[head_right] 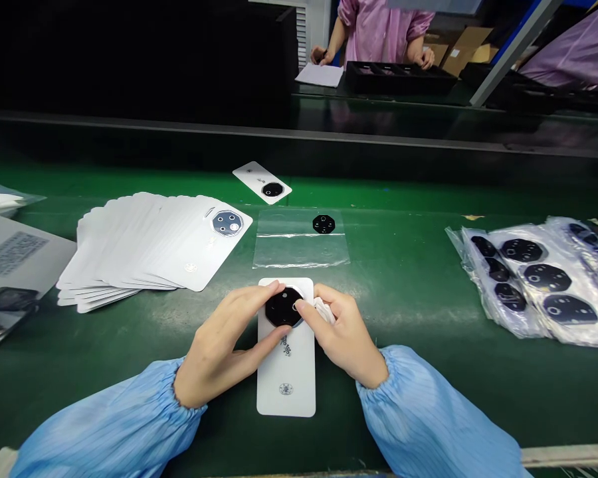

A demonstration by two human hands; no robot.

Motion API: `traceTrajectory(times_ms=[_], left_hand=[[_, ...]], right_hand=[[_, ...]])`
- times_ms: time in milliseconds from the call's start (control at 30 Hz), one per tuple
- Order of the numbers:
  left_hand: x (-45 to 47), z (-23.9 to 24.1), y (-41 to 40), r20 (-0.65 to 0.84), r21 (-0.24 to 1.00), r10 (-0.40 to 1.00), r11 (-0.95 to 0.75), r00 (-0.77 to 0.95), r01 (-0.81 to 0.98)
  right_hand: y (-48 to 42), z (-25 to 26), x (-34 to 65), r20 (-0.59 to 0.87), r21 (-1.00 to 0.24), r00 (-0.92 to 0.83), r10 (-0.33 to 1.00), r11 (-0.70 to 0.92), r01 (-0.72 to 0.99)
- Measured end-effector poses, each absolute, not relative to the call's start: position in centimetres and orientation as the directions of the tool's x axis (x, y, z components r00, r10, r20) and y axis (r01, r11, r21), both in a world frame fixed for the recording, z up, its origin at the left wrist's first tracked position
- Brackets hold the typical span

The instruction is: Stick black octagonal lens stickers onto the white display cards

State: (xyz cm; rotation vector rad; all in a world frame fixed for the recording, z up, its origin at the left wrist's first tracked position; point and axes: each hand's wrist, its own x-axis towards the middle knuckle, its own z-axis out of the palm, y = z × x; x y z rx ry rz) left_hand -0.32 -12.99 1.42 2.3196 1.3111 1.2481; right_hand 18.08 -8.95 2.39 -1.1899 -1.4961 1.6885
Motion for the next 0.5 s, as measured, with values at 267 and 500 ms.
traceTrajectory(times_ms=[267,500], left_hand=[[-0.40,1.52,-13.01,0.580,0.525,0.773,-0.597,0.258,0.606],[-0.46,1.71,-13.11,0.568,0.530,0.786,-0.577,0.244,0.622]], right_hand=[[-8.91,2.63,18.37,-0.175,-0.974,-0.445,0.878,-0.090,0.207],[-8.90,2.59,18.39,-0.190,-0.977,-0.473,0.860,-0.121,0.173]])
